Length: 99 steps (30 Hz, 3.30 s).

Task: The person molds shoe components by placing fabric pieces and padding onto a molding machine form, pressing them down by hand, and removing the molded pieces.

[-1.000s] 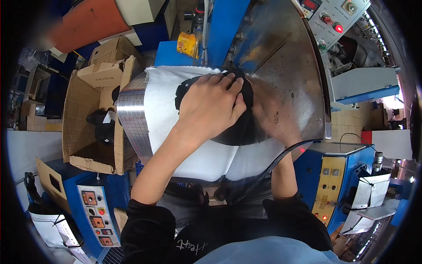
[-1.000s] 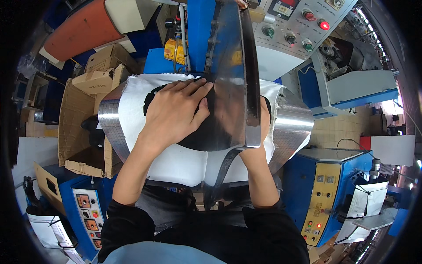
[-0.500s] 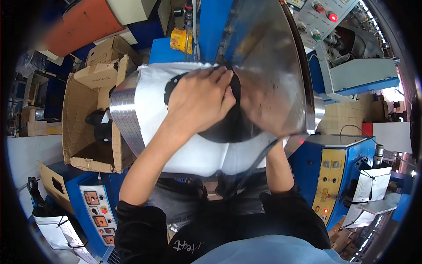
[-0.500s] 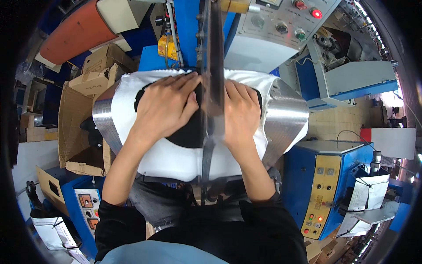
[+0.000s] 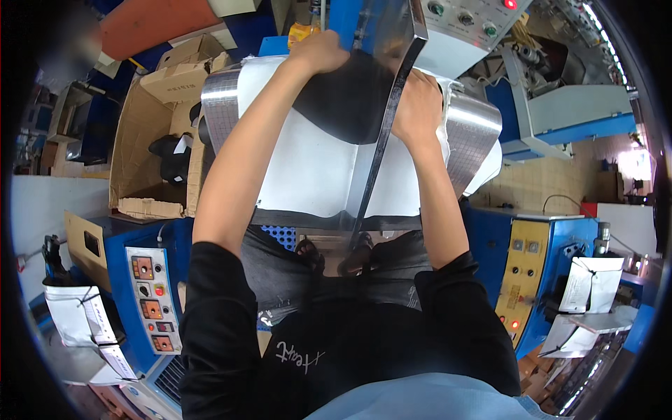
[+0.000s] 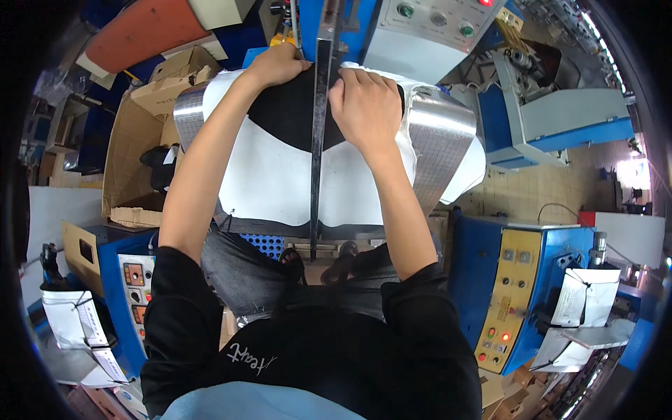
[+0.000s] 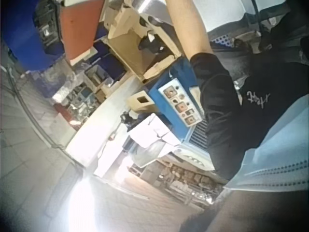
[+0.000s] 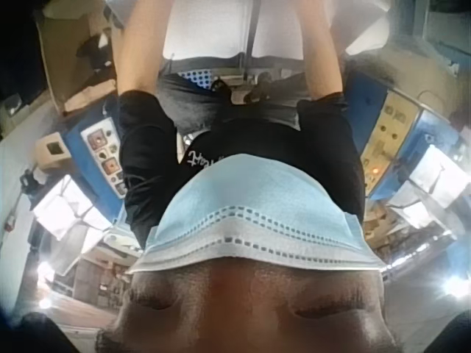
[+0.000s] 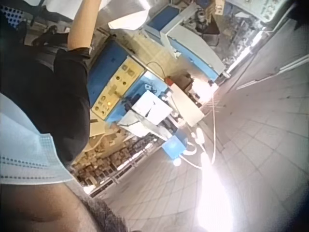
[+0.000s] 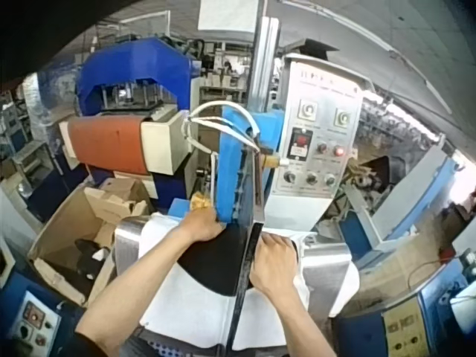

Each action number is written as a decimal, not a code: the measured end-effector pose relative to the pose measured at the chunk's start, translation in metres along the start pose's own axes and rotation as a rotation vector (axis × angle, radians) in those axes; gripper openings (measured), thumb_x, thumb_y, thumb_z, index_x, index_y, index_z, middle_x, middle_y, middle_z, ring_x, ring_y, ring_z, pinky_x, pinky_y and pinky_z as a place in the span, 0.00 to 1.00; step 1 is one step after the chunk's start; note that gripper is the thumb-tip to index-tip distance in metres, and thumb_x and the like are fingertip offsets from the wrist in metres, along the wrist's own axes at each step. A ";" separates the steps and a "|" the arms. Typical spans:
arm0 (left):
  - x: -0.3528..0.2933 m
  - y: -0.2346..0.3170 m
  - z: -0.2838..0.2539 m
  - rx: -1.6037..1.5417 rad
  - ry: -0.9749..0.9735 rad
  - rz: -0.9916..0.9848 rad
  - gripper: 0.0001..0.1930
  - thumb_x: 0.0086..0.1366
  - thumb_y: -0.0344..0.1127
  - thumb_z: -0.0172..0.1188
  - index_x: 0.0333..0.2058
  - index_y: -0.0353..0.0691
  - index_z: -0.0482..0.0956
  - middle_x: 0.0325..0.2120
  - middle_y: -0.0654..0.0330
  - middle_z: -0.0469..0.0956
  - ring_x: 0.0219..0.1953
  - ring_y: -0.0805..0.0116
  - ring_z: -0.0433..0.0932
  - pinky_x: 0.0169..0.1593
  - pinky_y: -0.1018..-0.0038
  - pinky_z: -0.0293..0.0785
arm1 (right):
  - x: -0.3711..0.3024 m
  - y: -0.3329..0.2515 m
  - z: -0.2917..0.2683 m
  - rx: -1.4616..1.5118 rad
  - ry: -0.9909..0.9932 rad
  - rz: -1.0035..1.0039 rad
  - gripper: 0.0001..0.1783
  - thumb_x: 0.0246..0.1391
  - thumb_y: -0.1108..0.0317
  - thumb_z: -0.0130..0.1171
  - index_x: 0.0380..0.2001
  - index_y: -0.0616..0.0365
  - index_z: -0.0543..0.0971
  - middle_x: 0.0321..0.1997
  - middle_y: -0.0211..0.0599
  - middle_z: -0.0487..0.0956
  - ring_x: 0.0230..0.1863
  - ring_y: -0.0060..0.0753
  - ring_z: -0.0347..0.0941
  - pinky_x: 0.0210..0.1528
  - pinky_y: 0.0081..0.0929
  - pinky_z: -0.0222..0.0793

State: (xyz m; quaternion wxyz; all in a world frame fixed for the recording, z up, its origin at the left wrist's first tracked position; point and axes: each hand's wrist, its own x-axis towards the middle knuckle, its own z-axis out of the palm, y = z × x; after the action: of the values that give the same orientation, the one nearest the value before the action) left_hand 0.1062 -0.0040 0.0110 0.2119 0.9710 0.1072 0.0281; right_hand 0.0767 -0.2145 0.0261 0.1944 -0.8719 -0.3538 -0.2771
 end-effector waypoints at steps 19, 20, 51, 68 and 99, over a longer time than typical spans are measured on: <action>0.023 -0.005 -0.001 -0.462 -0.295 0.080 0.10 0.59 0.27 0.66 0.40 0.40 0.86 0.41 0.52 0.83 0.47 0.60 0.80 0.55 0.68 0.72 | -0.001 -0.005 -0.004 0.358 0.103 0.033 0.16 0.50 0.62 0.54 0.41 0.56 0.80 0.41 0.40 0.83 0.41 0.48 0.77 0.48 0.39 0.66; 0.022 -0.005 -0.001 -0.459 -0.294 0.086 0.09 0.59 0.27 0.66 0.40 0.40 0.86 0.41 0.53 0.83 0.47 0.61 0.80 0.55 0.68 0.72 | -0.001 -0.006 -0.004 0.362 0.105 0.045 0.16 0.50 0.62 0.54 0.41 0.56 0.80 0.41 0.40 0.83 0.41 0.48 0.77 0.48 0.39 0.66; 0.018 -0.015 0.005 -0.319 -0.136 0.299 0.10 0.57 0.31 0.66 0.40 0.40 0.87 0.31 0.54 0.84 0.38 0.63 0.81 0.45 0.69 0.75 | -0.002 -0.005 -0.001 0.014 0.086 -0.039 0.07 0.52 0.68 0.54 0.27 0.58 0.78 0.29 0.40 0.80 0.36 0.44 0.79 0.42 0.39 0.69; -0.098 0.023 0.010 0.207 0.630 0.318 0.19 0.69 0.48 0.54 0.34 0.39 0.87 0.31 0.56 0.85 0.37 0.61 0.83 0.47 0.65 0.76 | -0.009 0.004 0.002 -0.109 0.099 -0.046 0.11 0.53 0.64 0.55 0.26 0.57 0.82 0.26 0.39 0.82 0.29 0.41 0.79 0.38 0.38 0.71; -0.121 0.021 0.028 0.209 0.777 0.371 0.18 0.69 0.45 0.53 0.43 0.36 0.84 0.40 0.53 0.83 0.46 0.58 0.80 0.60 0.61 0.67 | -0.013 -0.003 -0.002 -0.215 -0.140 0.021 0.12 0.57 0.63 0.51 0.35 0.54 0.83 0.37 0.39 0.84 0.40 0.44 0.80 0.48 0.41 0.70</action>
State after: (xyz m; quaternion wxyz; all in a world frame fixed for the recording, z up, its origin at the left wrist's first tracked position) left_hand -0.0049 -0.0605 -0.0064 0.0478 0.9074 0.0048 0.4175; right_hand 0.0658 -0.2197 0.0204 0.0777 -0.9086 -0.3256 -0.2497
